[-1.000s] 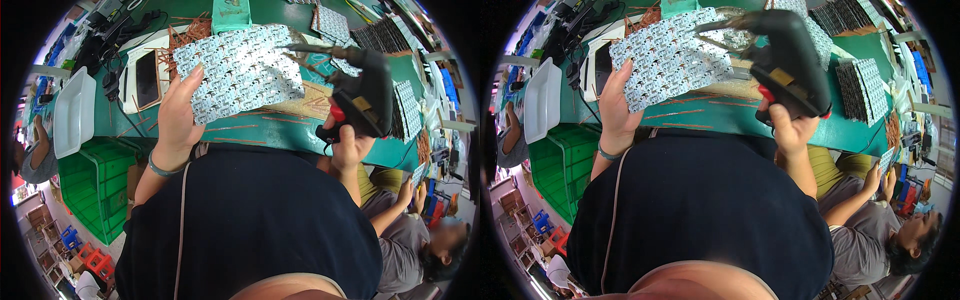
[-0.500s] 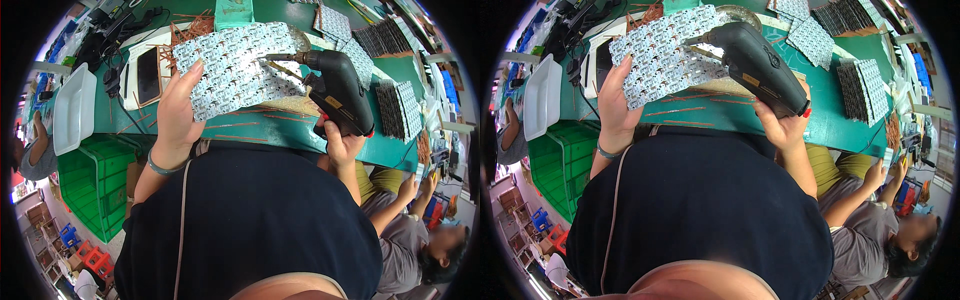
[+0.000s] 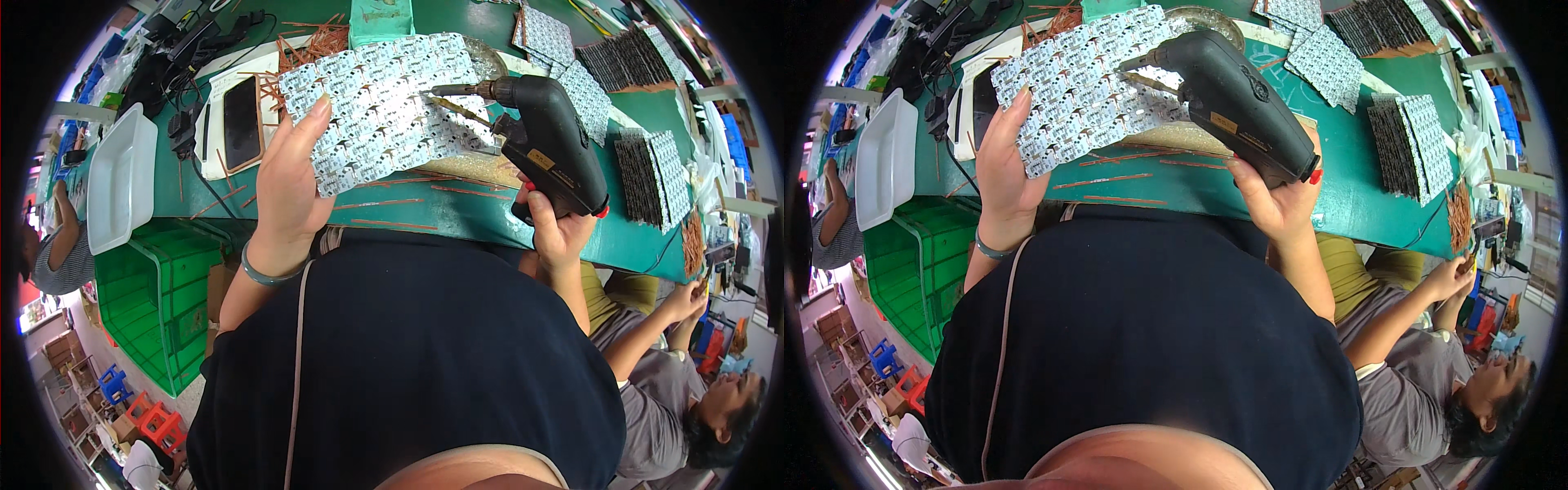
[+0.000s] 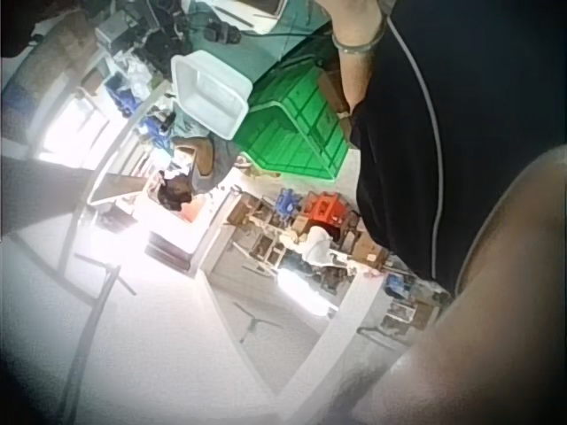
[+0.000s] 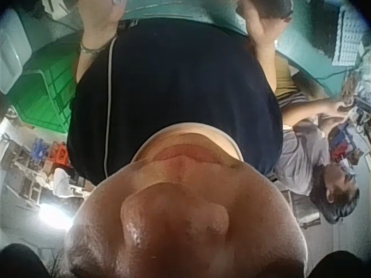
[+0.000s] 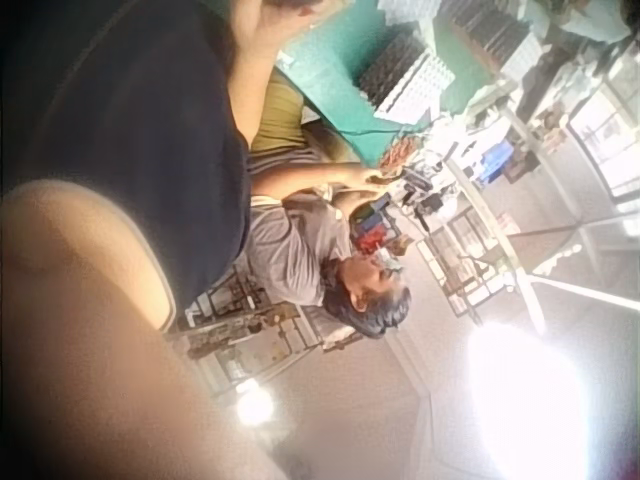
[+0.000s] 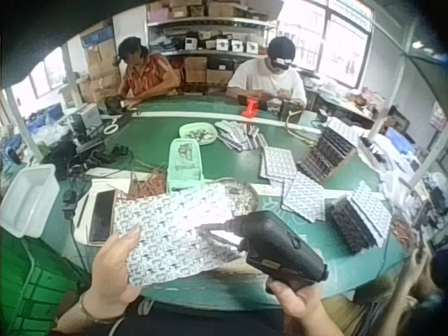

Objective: The person assembles electronic components onto a circuit board by hand, checking their alignment.

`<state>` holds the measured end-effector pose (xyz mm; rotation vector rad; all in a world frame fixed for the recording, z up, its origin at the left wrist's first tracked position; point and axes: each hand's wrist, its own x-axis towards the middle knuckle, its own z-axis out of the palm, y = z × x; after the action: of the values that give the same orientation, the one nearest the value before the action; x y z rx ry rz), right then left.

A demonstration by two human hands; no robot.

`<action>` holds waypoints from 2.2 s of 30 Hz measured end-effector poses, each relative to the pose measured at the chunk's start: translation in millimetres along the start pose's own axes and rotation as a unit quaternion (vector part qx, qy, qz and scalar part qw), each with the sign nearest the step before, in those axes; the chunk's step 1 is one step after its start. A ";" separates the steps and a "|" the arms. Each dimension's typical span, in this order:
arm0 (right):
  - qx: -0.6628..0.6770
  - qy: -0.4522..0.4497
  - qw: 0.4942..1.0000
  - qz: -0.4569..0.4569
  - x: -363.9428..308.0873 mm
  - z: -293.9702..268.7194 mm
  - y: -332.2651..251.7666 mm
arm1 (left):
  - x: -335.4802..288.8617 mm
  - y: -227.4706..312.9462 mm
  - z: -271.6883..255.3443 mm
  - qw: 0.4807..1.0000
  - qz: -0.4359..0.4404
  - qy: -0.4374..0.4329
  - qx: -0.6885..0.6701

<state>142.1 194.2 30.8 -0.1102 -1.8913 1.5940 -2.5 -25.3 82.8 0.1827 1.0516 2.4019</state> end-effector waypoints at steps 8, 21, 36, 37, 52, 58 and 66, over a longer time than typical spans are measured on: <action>-0.111 -0.064 0.988 -0.084 4.3 -9.3 5.0 | 0.4 0.6 -0.3 1.000 0.004 0.010 0.022; -0.122 -0.075 0.985 -0.092 4.5 -7.0 3.8 | -0.7 0.6 -3.4 1.000 0.008 0.011 0.025; 0.042 0.014 0.998 -0.034 0.5 -0.6 7.7 | 1.3 -0.4 -6.0 0.998 0.001 0.050 0.040; 0.042 0.013 0.998 -0.034 0.9 -1.8 9.4 | 0.8 -0.2 -6.1 0.998 0.002 0.051 0.040; 0.032 -0.032 0.999 -0.013 1.5 4.0 0.4 | 1.5 -1.1 -6.6 1.000 -0.002 0.018 0.018; 0.023 -0.046 0.999 -0.015 2.5 0.8 -0.2 | 1.6 -0.5 -4.2 1.000 0.004 -0.012 0.011; -0.007 0.008 0.998 -0.057 -4.5 -8.9 11.4 | 2.3 -2.0 -7.6 0.999 0.014 0.035 0.025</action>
<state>146.4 202.7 19.0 -0.0206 -1.8619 1.4999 -6.1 -28.0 75.9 0.1315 1.1484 2.4235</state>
